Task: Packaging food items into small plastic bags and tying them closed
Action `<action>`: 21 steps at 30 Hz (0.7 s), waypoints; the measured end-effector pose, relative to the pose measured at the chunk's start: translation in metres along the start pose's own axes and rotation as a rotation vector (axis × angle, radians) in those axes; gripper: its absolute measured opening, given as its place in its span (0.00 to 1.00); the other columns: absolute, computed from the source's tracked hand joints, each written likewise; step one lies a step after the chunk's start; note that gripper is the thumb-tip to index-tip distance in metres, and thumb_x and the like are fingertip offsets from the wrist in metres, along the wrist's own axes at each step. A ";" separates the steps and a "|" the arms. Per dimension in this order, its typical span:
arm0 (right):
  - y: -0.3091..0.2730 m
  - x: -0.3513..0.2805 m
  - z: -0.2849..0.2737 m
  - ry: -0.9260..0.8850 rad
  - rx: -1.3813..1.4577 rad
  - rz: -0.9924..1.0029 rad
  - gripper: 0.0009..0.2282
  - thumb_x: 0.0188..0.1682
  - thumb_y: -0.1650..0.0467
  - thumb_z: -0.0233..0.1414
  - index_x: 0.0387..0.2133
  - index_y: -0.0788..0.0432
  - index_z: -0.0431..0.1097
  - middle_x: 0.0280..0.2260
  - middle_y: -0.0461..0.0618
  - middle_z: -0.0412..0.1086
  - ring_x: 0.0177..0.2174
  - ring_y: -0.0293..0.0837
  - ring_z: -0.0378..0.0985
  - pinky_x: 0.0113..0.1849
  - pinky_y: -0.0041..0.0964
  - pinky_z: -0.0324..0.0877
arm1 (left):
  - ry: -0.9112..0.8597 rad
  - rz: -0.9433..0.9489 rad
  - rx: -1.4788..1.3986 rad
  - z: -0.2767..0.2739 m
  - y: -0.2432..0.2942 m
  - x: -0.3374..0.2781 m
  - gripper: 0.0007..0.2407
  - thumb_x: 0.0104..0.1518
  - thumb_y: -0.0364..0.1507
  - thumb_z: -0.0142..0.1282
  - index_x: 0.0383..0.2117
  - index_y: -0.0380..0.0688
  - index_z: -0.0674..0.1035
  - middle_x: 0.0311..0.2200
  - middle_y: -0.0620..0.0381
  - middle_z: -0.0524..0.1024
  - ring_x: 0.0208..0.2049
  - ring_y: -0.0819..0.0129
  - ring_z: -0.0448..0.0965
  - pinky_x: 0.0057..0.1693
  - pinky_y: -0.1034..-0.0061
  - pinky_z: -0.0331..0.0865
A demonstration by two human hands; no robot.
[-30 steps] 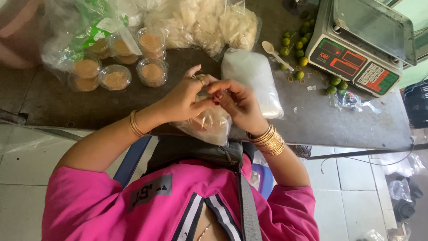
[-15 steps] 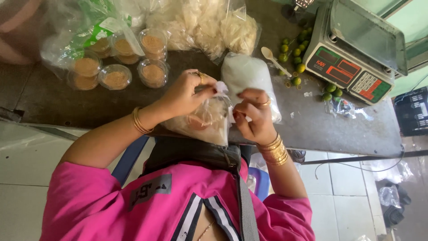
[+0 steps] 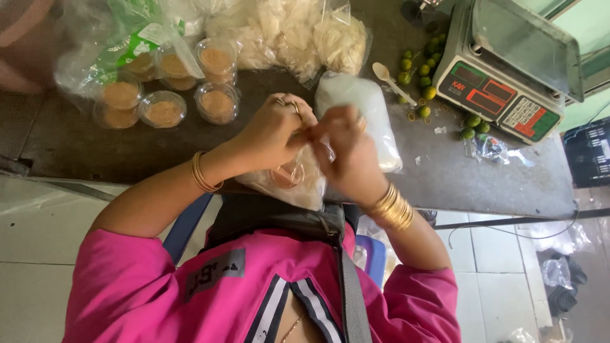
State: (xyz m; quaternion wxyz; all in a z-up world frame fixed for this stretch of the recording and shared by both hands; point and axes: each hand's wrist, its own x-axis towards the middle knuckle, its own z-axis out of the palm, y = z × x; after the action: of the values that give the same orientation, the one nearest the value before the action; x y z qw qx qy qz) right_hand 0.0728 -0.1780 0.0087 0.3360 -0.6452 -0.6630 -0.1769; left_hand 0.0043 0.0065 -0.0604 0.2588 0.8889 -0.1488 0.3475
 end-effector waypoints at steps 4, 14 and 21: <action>0.030 -0.042 0.028 0.008 -0.289 -0.143 0.05 0.54 0.68 0.49 0.32 0.55 0.71 0.34 0.50 0.62 0.27 0.48 0.71 0.27 0.41 0.70 | -0.004 -0.088 -0.304 -0.018 0.000 -0.007 0.01 0.58 0.26 0.61 0.31 0.46 0.84 0.36 0.57 0.83 0.47 0.56 0.80 0.56 0.64 0.68; 0.058 -0.002 0.023 -0.084 0.919 0.838 0.06 0.48 0.72 0.50 0.31 0.63 0.71 0.26 0.53 0.66 0.25 0.48 0.71 0.29 0.40 0.65 | -0.149 0.164 -0.151 -0.026 0.016 0.008 0.02 0.58 0.27 0.60 0.31 0.44 0.82 0.40 0.53 0.77 0.54 0.48 0.74 0.59 0.55 0.65; 0.053 0.012 -0.013 -0.098 0.621 0.053 0.06 0.55 0.72 0.51 0.33 0.63 0.73 0.28 0.56 0.69 0.32 0.57 0.72 0.36 0.48 0.69 | -0.092 -0.053 -0.349 -0.043 -0.009 -0.017 0.07 0.61 0.28 0.59 0.34 0.35 0.81 0.47 0.42 0.73 0.57 0.39 0.73 0.63 0.50 0.65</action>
State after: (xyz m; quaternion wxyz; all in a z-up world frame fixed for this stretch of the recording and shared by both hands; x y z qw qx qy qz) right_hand 0.1276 -0.1723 0.0157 0.4891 -0.5367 -0.6835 0.0742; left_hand -0.0277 0.0398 -0.0485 0.4113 0.8489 -0.1951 0.2685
